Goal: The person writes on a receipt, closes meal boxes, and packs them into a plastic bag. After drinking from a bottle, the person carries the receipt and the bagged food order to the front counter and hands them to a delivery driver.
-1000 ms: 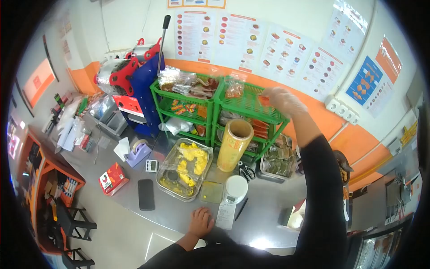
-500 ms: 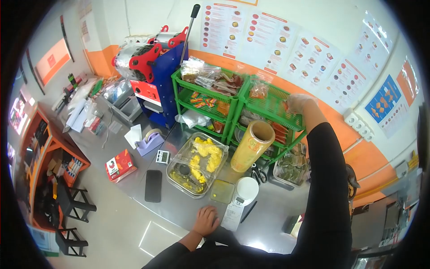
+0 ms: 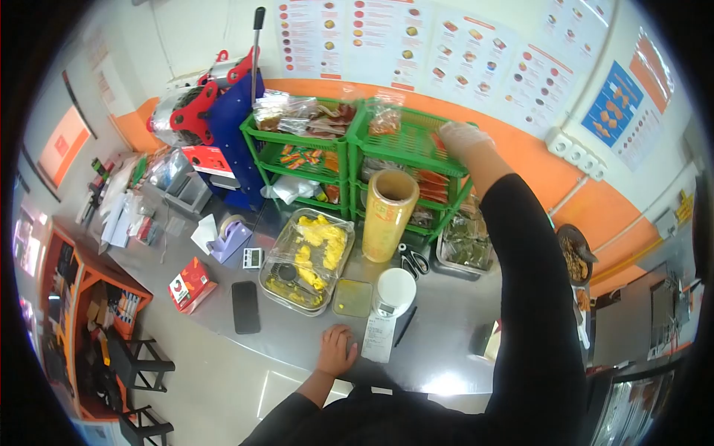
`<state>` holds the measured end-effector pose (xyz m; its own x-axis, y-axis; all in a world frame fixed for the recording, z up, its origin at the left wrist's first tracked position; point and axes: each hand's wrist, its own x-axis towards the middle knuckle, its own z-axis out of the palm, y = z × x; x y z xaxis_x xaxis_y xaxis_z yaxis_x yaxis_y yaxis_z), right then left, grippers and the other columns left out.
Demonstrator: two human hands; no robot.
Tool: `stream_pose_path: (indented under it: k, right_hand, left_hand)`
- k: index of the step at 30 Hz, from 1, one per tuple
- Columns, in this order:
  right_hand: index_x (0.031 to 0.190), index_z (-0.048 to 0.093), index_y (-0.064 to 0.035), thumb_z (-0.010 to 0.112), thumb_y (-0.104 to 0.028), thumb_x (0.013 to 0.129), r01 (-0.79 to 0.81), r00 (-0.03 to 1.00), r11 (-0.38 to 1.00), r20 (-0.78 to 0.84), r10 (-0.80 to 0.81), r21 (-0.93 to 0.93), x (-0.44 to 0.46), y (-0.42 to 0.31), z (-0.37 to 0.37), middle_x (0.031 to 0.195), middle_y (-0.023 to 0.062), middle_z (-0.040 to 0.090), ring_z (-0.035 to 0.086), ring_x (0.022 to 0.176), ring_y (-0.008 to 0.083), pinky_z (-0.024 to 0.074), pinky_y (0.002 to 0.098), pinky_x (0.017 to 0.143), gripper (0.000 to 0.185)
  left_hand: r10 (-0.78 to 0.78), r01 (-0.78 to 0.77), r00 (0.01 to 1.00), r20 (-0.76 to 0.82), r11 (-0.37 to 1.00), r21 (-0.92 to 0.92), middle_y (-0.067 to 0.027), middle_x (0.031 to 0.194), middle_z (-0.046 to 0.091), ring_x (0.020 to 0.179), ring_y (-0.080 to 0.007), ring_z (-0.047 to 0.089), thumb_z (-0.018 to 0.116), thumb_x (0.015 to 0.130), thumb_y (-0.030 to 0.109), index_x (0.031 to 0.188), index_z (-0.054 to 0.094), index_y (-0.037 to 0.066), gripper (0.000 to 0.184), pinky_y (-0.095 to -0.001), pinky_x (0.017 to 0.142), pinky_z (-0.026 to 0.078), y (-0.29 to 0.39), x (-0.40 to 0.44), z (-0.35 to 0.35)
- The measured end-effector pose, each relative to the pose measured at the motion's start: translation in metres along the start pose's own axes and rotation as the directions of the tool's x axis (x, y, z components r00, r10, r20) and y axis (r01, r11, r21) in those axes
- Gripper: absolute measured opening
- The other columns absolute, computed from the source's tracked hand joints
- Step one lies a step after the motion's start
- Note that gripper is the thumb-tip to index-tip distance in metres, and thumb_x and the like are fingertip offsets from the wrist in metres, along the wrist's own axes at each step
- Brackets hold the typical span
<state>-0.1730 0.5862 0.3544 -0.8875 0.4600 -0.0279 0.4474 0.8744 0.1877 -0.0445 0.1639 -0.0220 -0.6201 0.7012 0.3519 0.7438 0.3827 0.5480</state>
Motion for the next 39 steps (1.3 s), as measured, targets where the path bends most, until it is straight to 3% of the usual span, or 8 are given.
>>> stream_pose_path:
  k: [7,12,15,21,30,32,35,39]
  right_hand:
    - [0.115,0.066,-0.0105,0.055,-0.017,0.092,0.016,1.000,0.998,-0.026,-0.017,-0.057,0.012,0.015,0.018,0.121,0.0116,0.066,0.062,0.116,0.0279,0.0530,0.0442,0.091,0.027]
    - [0.105,0.064,-0.0025,0.056,-0.015,0.091,0.165,0.943,0.911,-0.332,-0.033,0.377,0.011,0.043,0.025,0.107,0.0149,0.067,0.065,0.102,0.0285,0.0528,0.0431,0.089,0.021]
    - [0.098,0.063,-0.0009,0.057,-0.016,0.093,0.314,0.948,0.061,-0.316,0.028,0.947,-0.062,0.060,-0.006,0.100,0.0070,0.066,0.063,0.092,0.0200,0.0520,0.0396,0.089,0.017]
    - [0.137,0.051,-0.0049,0.054,-0.015,0.096,0.064,0.913,-0.910,-0.392,-0.113,0.410,-0.259,0.156,0.055,0.139,0.0162,0.052,0.061,0.114,0.0268,0.0561,0.0404,0.084,0.042]
    - [0.135,0.048,0.0022,0.062,-0.014,0.094,0.233,0.754,-0.871,0.485,0.443,0.433,-0.495,0.145,0.266,0.119,0.0153,0.062,0.065,0.103,0.0222,0.0600,0.0311,0.077,0.046]
    - [0.129,0.049,0.0050,0.065,-0.009,0.092,-0.244,0.658,-0.317,0.396,0.640,0.917,-0.488,0.116,0.283,0.114,0.0130,0.062,0.064,0.102,0.0195,0.0579,0.0283,0.079,0.043]
    - [0.125,0.049,0.0049,0.065,-0.010,0.092,-0.335,0.659,-0.159,0.351,0.665,0.929,-0.458,0.094,0.323,0.112,0.0116,0.061,0.061,0.105,0.0173,0.0559,0.0253,0.077,0.039]
    - [0.129,0.047,0.0022,0.061,-0.015,0.093,-0.626,0.693,0.507,0.125,0.710,0.592,-0.421,0.071,0.328,0.118,0.0235,0.058,0.062,0.104,0.0387,0.0506,0.0434,0.089,0.042]
  left_hand:
    - [-0.011,0.011,0.999,-0.032,1.000,0.010,-0.0111,0.118,0.055,0.118,-0.0333,0.049,0.069,0.077,0.013,0.103,0.055,0.008,0.030,-0.0475,0.100,0.035,0.003,0.002,-0.001]
    - [-0.008,0.008,0.999,-0.046,1.000,0.001,-0.0131,0.117,0.056,0.116,-0.0358,0.051,0.067,0.077,0.010,0.103,0.055,0.006,0.029,-0.0488,0.100,0.036,0.004,0.002,-0.001]
    - [-0.003,0.002,1.000,-0.030,0.999,-0.038,-0.0151,0.116,0.057,0.116,-0.0371,0.051,0.066,0.077,0.009,0.103,0.055,0.005,0.028,-0.0497,0.101,0.036,0.002,0.001,0.003]
    - [0.020,-0.020,0.998,-0.053,1.000,0.002,-0.0157,0.119,0.055,0.118,-0.0374,0.050,0.064,0.077,0.009,0.105,0.054,0.005,0.030,-0.0498,0.102,0.036,0.007,0.005,0.002]
    - [0.053,-0.053,0.999,-0.006,0.997,0.062,-0.0182,0.119,0.055,0.115,-0.0400,0.050,0.060,0.080,0.008,0.105,0.054,0.003,0.026,-0.0506,0.100,0.036,0.015,0.007,0.003]
    - [0.053,-0.053,0.999,0.006,0.996,0.075,-0.0182,0.120,0.055,0.115,-0.0398,0.049,0.060,0.080,0.008,0.106,0.054,0.003,0.027,-0.0504,0.100,0.035,0.018,0.008,0.002]
    - [0.071,-0.077,0.996,0.046,0.988,0.131,-0.0170,0.120,0.055,0.117,-0.0387,0.049,0.060,0.080,0.007,0.108,0.055,0.003,0.029,-0.0498,0.103,0.034,0.018,0.007,0.003]
    - [0.100,-0.109,0.993,0.060,0.978,0.176,-0.0104,0.122,0.058,0.120,-0.0339,0.049,0.064,0.079,0.009,0.110,0.058,0.007,0.032,-0.0479,0.104,0.033,0.015,0.003,0.007]
